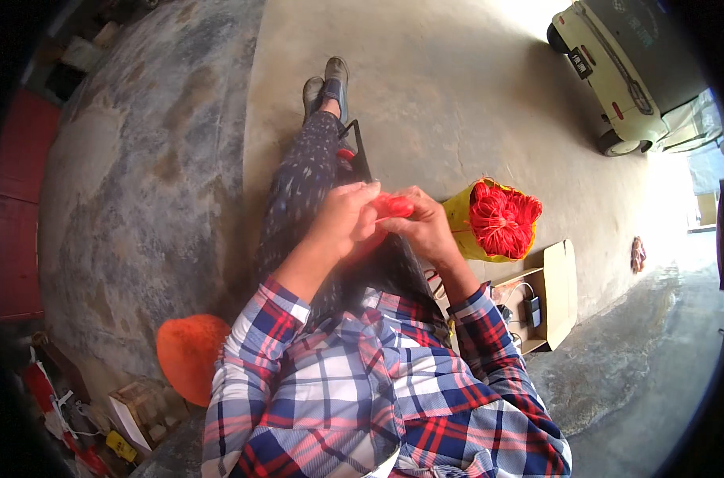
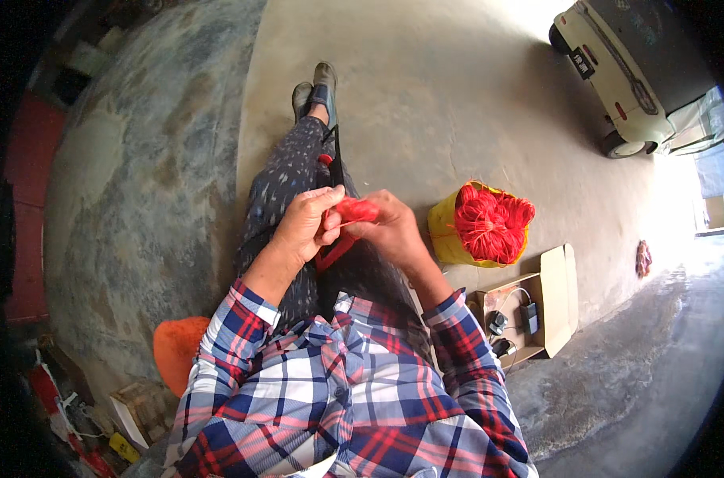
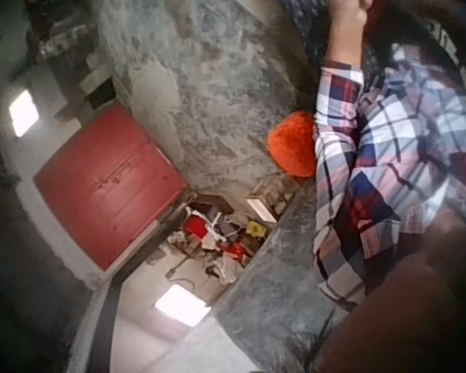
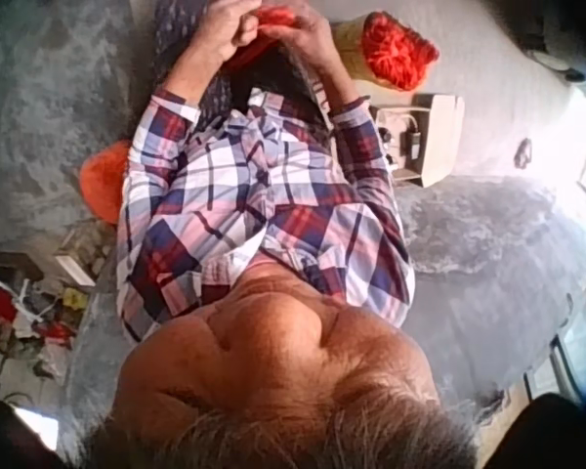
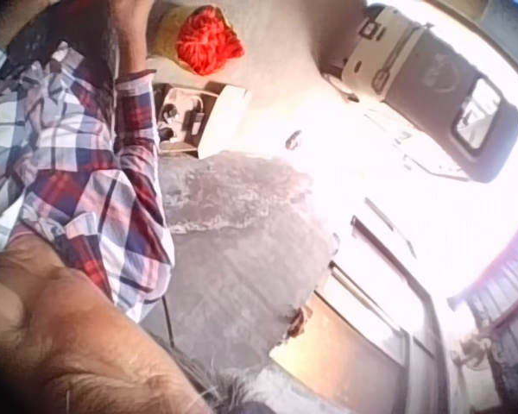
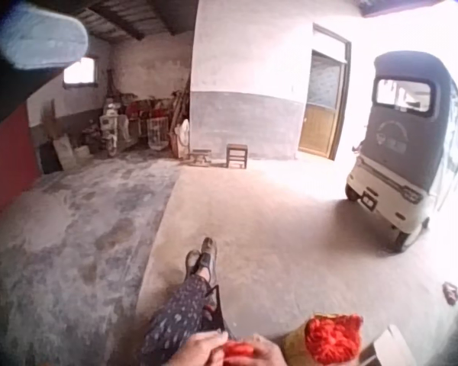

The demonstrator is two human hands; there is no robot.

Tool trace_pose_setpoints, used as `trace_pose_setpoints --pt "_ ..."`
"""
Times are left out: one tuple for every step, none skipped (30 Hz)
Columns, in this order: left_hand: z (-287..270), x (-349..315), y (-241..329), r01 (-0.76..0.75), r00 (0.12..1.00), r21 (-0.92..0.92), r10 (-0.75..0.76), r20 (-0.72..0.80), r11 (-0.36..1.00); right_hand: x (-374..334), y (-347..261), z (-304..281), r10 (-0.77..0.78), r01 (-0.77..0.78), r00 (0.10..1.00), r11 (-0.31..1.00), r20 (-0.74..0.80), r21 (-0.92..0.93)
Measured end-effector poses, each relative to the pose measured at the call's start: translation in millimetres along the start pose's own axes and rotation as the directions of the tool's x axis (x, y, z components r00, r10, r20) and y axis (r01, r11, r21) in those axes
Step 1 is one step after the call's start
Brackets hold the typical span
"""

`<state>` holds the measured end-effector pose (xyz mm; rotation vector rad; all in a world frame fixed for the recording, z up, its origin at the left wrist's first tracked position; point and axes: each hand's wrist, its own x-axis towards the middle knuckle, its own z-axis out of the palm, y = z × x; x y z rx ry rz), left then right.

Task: Wrapping red yarn or cord around a circular frame as part of a furniture manufacturing process.

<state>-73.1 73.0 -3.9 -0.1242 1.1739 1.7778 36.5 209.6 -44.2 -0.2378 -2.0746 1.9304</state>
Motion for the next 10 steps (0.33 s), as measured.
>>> trace_pose_setpoints --pt "-6.3 1.2 -0.1 -0.018 0.999 0.057 0.016 0.038 0.998 -0.4 -10.3 -1.1 0.180 -0.175 0.984 0.956 0.001 0.237" --pt "-12.0 2.8 -1.0 -0.039 0.997 0.114 0.030 0.077 0.993 -1.1 -9.3 -4.1 0.181 -0.176 0.984 0.955 0.004 0.238" --pt "-17.4 4.8 -4.6 -0.039 0.997 0.113 0.031 0.074 0.993 -2.0 -7.8 -8.1 0.217 -0.199 0.976 0.903 -0.004 0.381" --pt "-19.0 4.4 -8.0 0.001 0.998 0.097 -0.007 0.059 0.995 -3.9 -6.7 -13.2 0.256 -0.215 0.967 0.830 -0.009 0.515" --pt "-20.4 4.3 -10.9 0.041 0.998 0.080 -0.045 0.045 0.996 -2.9 -5.2 -18.0 0.236 -0.161 0.969 0.831 -0.076 0.532" --pt "-20.2 4.9 -13.8 0.042 0.998 0.077 -0.045 0.045 0.996 -0.4 -1.1 -25.4 0.219 -0.132 0.964 0.885 -0.150 0.447" --pt "-14.1 2.3 -13.0 -0.028 0.999 0.102 0.029 -0.013 0.994 3.3 -4.3 -30.9 0.260 -0.130 0.955 0.802 -0.145 0.583" --pt "-10.6 0.6 -13.1 -0.096 0.992 0.129 0.105 -0.069 0.987 6.9 -7.7 -35.3 0.298 -0.121 0.945 0.700 -0.134 0.703" --pt "-11.5 1.0 -16.1 -0.125 0.988 0.115 0.134 -0.071 0.985 9.4 -7.9 -38.7 0.282 -0.078 0.951 0.612 -0.125 0.787" --pt "-12.5 2.6 -19.6 -0.157 0.984 0.101 0.165 -0.073 0.982 12.2 -8.2 -42.1 0.262 -0.036 0.958 0.514 -0.117 0.857"
